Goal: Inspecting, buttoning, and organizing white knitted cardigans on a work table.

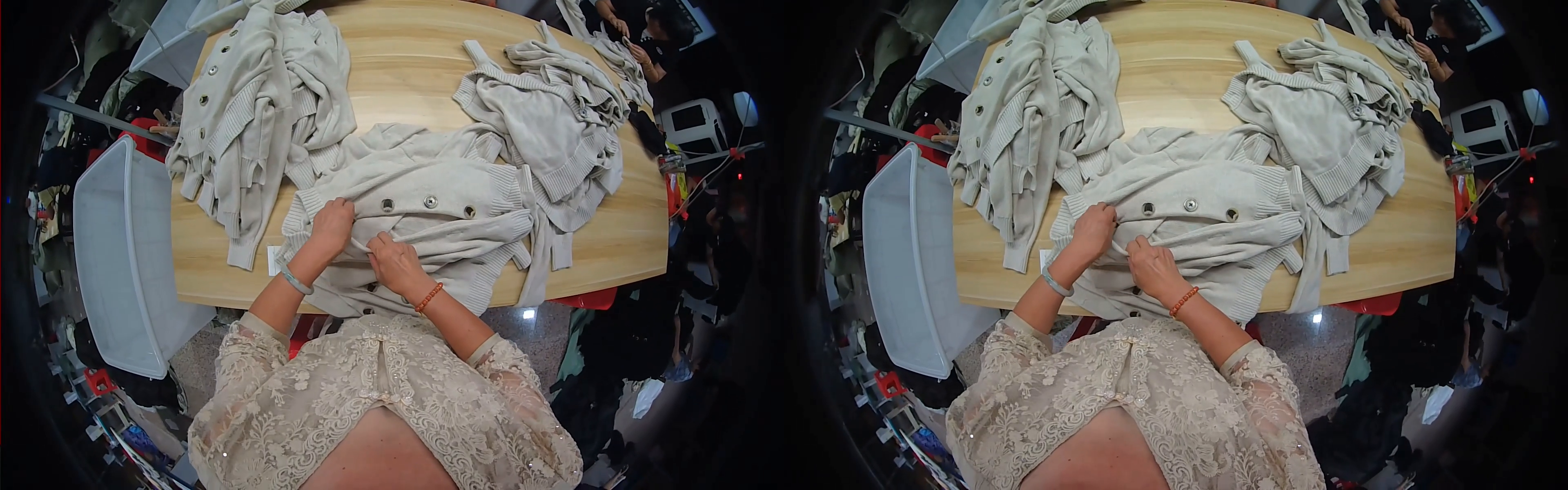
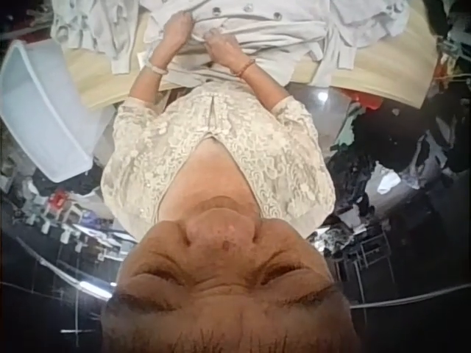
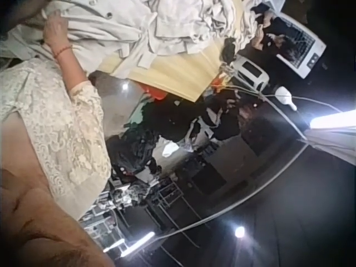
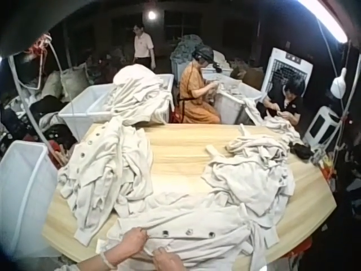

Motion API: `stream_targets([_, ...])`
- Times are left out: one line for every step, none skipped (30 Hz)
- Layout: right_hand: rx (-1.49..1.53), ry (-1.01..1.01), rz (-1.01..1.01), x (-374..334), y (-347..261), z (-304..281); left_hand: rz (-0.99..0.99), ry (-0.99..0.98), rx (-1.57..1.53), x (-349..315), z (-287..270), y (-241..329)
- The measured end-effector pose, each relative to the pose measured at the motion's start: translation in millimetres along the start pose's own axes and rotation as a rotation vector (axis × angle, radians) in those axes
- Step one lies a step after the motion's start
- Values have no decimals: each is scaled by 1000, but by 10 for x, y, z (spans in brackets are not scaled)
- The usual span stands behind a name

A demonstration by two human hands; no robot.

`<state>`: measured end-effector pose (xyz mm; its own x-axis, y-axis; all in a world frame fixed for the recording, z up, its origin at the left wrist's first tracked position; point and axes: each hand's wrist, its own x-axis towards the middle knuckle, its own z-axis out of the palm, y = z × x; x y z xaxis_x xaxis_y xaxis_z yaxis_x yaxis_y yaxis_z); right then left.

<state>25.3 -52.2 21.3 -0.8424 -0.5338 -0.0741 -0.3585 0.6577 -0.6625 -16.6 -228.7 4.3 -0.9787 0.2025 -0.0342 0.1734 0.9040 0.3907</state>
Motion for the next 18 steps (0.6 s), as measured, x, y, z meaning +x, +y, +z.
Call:
stream_targets([4, 24, -19, 5, 3, -7, 21, -55, -47, 17, -20, -3])
stream_targets([20, 46, -17, 10, 6, -21, 27, -58, -46, 27, -40, -3])
stream_targets([30, 37, 16, 14, 10, -39, -109, -241, -476, 29, -54, 2])
stream_targets([35, 70, -13, 4, 13, -60, -257, -417, -933, 22, -62, 8])
stream_targets([75, 96, 5, -10, 15, -84, -283, -431, -1148, -2, -56, 29])
stream_targets([114, 123, 20, -16, 16, -103, -291, -407, -1105, -30, -47, 43])
stream_targets([114, 123, 12, -22, 10, -116, -305, -387, -1072, -57, -34, 58])
stream_targets([144, 142, 60, -40, -3, -120, -309, -369, -1058, -78, -21, 65])
stream_targets([177, 163, 102, -49, -11, -125, -334, -378, -1090, -95, -9, 75])
stream_targets([165, 211, 85, -68, -23, -125, -340, -390, -1131, -107, -8, 76])
stream_targets([131, 188, 74, -80, -34, -122, -374, -429, -1174, -124, -16, 76])
stream_targets([99, 166, 75, -89, -42, -119, -362, -460, -1168, -135, -35, 70])
stream_targets([88, 153, 47, -97, -48, -114, -295, -452, -1102, -150, -62, 68])
stream_targets([63, 147, 7, -95, -48, -111, -261, -496, -1088, -165, -96, 67])
stream_targets([31, 93, 31, -93, -44, -111, -225, -523, -983, -184, -140, 56])
stream_targets([28, 124, -15, -86, -34, -113, -154, -510, -937, -220, -185, 51])
stream_targets([43, 123, -33, -69, -13, -122, -96, -534, -925, -265, -220, 55])
stream_targets([44, 81, 12, -56, 9, -132, 2, -471, -875, -319, -243, 65])
